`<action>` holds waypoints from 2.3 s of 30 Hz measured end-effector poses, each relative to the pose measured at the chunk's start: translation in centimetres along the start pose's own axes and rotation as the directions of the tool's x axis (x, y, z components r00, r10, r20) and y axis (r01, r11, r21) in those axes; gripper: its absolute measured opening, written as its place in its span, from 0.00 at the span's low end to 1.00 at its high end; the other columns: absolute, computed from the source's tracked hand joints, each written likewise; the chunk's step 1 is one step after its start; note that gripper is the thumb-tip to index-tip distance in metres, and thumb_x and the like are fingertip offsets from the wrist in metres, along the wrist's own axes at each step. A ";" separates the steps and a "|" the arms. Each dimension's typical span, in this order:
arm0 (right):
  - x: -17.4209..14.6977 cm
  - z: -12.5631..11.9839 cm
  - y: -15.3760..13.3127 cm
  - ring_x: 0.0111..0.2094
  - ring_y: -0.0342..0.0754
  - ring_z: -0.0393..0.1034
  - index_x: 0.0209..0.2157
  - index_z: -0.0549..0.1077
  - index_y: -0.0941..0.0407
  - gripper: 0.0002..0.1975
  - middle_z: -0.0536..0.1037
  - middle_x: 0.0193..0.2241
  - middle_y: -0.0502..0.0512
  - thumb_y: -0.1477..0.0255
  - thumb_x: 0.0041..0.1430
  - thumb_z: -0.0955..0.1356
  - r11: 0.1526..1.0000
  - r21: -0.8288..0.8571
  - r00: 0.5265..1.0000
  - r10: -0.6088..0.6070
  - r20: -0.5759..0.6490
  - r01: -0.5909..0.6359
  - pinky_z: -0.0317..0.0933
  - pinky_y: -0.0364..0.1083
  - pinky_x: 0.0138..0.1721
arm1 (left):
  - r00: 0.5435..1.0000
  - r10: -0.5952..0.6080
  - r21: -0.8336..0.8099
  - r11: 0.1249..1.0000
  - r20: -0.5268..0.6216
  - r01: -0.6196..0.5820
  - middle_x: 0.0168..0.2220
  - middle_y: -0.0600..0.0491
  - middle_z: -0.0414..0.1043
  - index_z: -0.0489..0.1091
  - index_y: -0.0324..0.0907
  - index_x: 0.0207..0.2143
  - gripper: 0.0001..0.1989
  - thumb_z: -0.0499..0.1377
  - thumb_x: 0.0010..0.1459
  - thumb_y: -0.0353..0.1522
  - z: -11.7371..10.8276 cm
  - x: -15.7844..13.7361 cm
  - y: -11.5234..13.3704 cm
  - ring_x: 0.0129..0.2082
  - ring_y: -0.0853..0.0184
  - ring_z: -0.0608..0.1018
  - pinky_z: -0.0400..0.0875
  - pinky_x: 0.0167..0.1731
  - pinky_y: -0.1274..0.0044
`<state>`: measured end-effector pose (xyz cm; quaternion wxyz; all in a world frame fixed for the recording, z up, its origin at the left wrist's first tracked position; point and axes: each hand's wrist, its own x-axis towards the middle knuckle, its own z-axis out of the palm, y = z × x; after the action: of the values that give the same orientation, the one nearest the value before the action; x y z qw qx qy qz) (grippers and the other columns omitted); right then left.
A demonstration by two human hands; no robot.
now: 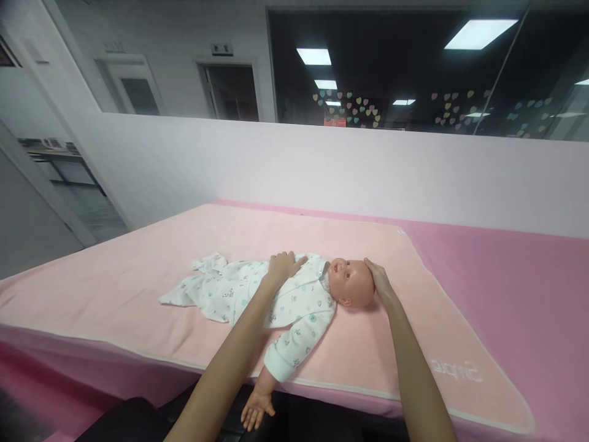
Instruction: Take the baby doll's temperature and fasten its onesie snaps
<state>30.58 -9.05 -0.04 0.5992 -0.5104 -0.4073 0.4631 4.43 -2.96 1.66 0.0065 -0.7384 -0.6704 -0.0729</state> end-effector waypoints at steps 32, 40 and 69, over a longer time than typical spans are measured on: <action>0.2 -0.2 0.4 0.51 0.55 0.63 0.34 0.76 0.57 0.23 0.75 0.43 0.55 0.53 0.43 0.68 0.998 0.011 0.998 -0.062 0.003 0.062 0.56 0.50 0.52 | 0.997 -0.013 -0.200 0.979 0.075 0.028 0.47 0.41 0.69 0.67 0.38 0.44 0.34 0.37 0.53 0.52 0.7 1.6 -1.2 0.48 0.54 0.69 0.56 0.49 0.65; 0.3 0.0 0.3 0.51 0.53 0.63 0.35 0.76 0.56 0.22 0.74 0.44 0.54 0.54 0.43 0.68 0.995 0.004 0.995 -0.095 -0.037 0.096 0.55 0.47 0.53 | 0.998 -0.010 -0.184 0.983 0.058 0.020 0.46 0.41 0.69 0.67 0.38 0.43 0.33 0.37 0.54 0.52 0.5 1.3 -1.1 0.48 0.54 0.69 0.56 0.49 0.65; 0.4 -0.2 0.4 0.44 0.54 0.69 0.33 0.76 0.58 0.23 0.78 0.37 0.56 0.53 0.42 0.68 0.996 0.001 0.995 -0.085 -0.043 0.085 0.60 0.49 0.47 | 0.871 0.489 -0.821 0.478 -0.047 -0.313 0.38 0.50 0.72 0.70 0.41 0.43 0.25 0.62 0.41 0.41 -2.5 -2.6 -0.6 0.36 0.65 0.72 0.65 0.35 0.78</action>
<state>30.81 -8.66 -0.47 0.6278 -0.5016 -0.4150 0.4266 3.32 -5.69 3.80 -0.3776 -0.7980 -0.3669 -0.2934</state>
